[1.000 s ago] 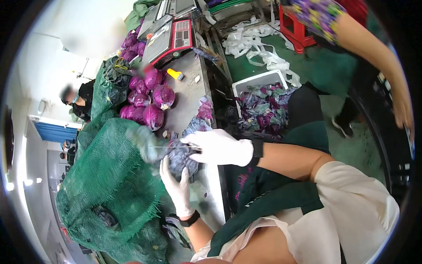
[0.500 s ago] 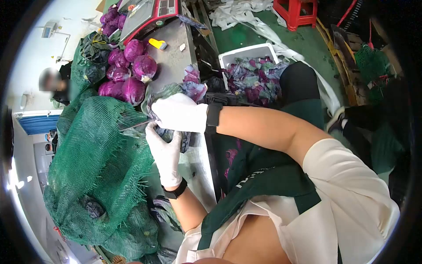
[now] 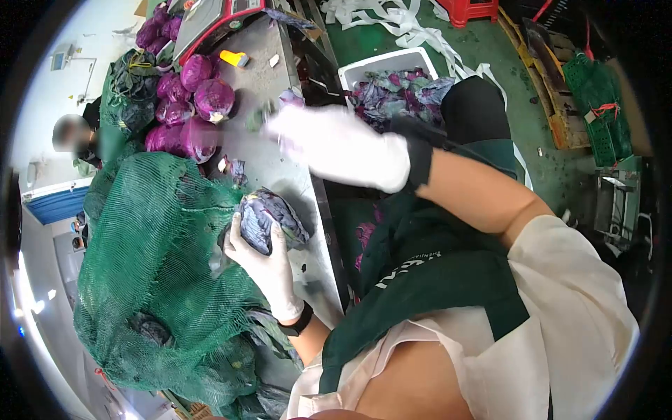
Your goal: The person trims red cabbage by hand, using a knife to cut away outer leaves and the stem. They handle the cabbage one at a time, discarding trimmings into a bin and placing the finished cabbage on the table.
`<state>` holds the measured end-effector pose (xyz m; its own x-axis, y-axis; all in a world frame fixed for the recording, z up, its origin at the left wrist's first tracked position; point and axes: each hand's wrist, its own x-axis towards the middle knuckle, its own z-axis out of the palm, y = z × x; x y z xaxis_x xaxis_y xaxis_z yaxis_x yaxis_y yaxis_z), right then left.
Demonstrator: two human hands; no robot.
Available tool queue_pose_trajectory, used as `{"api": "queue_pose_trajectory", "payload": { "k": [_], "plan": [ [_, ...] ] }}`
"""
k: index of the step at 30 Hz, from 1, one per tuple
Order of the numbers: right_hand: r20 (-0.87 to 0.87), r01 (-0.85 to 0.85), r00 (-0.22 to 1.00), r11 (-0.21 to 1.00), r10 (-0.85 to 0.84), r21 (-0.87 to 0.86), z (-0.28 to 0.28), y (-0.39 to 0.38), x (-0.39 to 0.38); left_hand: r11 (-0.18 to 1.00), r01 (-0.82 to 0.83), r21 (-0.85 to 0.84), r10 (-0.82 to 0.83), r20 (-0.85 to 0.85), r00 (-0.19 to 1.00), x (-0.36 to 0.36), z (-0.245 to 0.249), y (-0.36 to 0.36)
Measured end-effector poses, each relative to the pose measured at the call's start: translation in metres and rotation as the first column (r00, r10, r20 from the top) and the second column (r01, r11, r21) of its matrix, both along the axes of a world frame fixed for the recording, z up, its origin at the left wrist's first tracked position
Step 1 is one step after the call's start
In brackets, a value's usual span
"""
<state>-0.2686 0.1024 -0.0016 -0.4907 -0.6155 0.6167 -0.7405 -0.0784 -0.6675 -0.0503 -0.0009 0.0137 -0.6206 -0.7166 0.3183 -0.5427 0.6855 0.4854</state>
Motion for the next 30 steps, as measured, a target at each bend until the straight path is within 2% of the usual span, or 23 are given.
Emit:
{"api": "queue_pose_trajectory", "payload": {
  "k": [2, 4, 5, 6, 8, 9, 10, 11, 12, 14, 16, 18, 19, 20, 21, 22, 23, 24, 25, 26, 28, 29, 30],
  "plan": [
    [0.077, -0.168, 0.985, 0.97, 0.157, 0.178, 0.008, 0.015, 0.031, 0.997, 0.067, 0.035, -0.064, -0.079, 0.995, -0.002, -0.008, -0.007],
    [0.1, -0.211, 0.977, 0.927, 0.189, 0.309, -0.009, 0.007, 0.043, 0.993, 0.108, 0.057, -0.101, -0.112, 0.989, -0.001, -0.017, -0.01],
    [0.148, -0.249, 0.966, 0.918, 0.212, 0.31, -0.014, 0.003, 0.046, 0.982, 0.099, 0.161, -0.068, -0.188, 0.98, -0.002, -0.02, -0.01],
    [0.072, -0.223, 0.974, 0.955, 0.213, 0.194, -0.019, -0.002, 0.052, 0.959, 0.094, 0.268, -0.023, -0.257, 0.966, -0.003, -0.022, -0.01],
    [-0.023, -0.258, 0.964, 0.953, 0.265, 0.162, -0.022, -0.007, 0.053, 0.963, 0.076, 0.258, -0.015, -0.23, 0.973, -0.003, -0.022, -0.007],
    [-0.013, -0.264, 0.963, 0.949, 0.27, 0.175, -0.022, -0.007, 0.055, 0.981, 0.068, 0.183, -0.034, -0.183, 0.982, -0.004, -0.02, -0.005],
    [-0.095, -0.198, 0.969, 0.95, 0.226, 0.243, -0.023, -0.007, 0.057, 0.992, 0.065, 0.107, -0.05, -0.136, 0.989, -0.006, -0.019, -0.004],
    [-0.185, -0.126, 0.965, 0.943, 0.189, 0.307, -0.024, -0.008, 0.056, 0.994, 0.066, 0.082, -0.054, -0.142, 0.988, -0.008, -0.021, -0.005],
    [-0.181, -0.132, 0.963, 0.936, 0.199, 0.327, -0.026, -0.011, 0.055, 0.993, 0.059, 0.104, -0.044, -0.144, 0.989, -0.01, -0.023, -0.006],
    [-0.194, -0.071, 0.966, 0.898, 0.171, 0.434, -0.029, -0.014, 0.05, 0.986, 0.101, -0.134, -0.11, -0.057, 0.992, -0.015, -0.025, -0.004],
    [-0.213, -0.159, 0.943, 0.907, 0.257, 0.391, -0.034, -0.015, 0.039, 0.994, 0.076, -0.081, -0.081, -0.063, 0.995, -0.019, -0.027, 0.002],
    [-0.178, -0.106, 0.943, 0.761, 0.282, 0.64, -0.048, -0.031, 0.041, 0.946, 0.117, -0.302, -0.12, 0.008, 0.993, -0.019, -0.031, 0.01],
    [-0.163, -0.133, 0.945, 0.787, 0.285, 0.602, -0.053, -0.035, 0.045, 0.926, 0.086, -0.367, -0.134, -0.107, 0.985, -0.015, -0.039, 0.015],
    [-0.169, -0.159, 0.939, 0.813, 0.3, 0.561, -0.056, -0.041, 0.043, 0.94, 0.063, -0.335, -0.138, -0.205, 0.969, -0.012, -0.045, 0.017],
    [-0.149, -0.218, 0.917, 0.776, 0.371, 0.592, -0.062, -0.045, 0.038, 0.967, 0.07, -0.245, -0.134, -0.252, 0.958, -0.008, -0.044, 0.016],
    [-0.389, -0.237, 0.77, 0.793, 0.505, 0.562, -0.079, -0.052, 0.028, 0.985, 0.086, -0.153, -0.127, -0.283, 0.951, 0.002, -0.041, 0.013],
    [0.145, -0.398, 0.905, 0.672, 0.401, 0.624, -0.058, -0.048, 0.026, 0.993, 0.094, -0.078, -0.112, -0.273, 0.956, 0.014, -0.038, 0.009],
    [0.62, -0.584, 0.769, 0.566, 0.156, 0.582, -0.03, -0.041, 0.019, 0.996, 0.093, 0.003, -0.088, -0.273, 0.958, 0.021, -0.038, 0.006],
    [0.737, -0.601, 0.676, 0.597, 0.024, 0.532, -0.025, -0.039, 0.018, 0.993, 0.079, 0.086, -0.054, -0.258, 0.965, 0.022, -0.025, 0.009],
    [0.838, -0.619, 0.546, 0.66, -0.027, 0.425, -0.029, -0.035, 0.016, 0.993, 0.083, 0.078, -0.062, -0.235, 0.97, 0.028, -0.021, 0.007],
    [0.825, -0.539, 0.559, 0.791, 0.078, 0.29, -0.035, -0.024, 0.019, 0.99, 0.001, 0.141, 0.006, -0.048, 0.999, 0.032, -0.002, 0.01],
    [0.668, -0.432, 0.743, 0.797, 0.048, 0.423, -0.025, -0.021, 0.022, 0.986, 0.016, 0.167, -0.011, -0.031, 0.999, 0.034, 0.004, 0.01],
    [0.374, -0.265, 0.925, 0.812, 0.062, 0.52, -0.03, -0.024, 0.025, 0.987, 0.01, 0.159, -0.006, -0.028, 1.0, 0.038, 0.003, 0.007]
  ]
}}
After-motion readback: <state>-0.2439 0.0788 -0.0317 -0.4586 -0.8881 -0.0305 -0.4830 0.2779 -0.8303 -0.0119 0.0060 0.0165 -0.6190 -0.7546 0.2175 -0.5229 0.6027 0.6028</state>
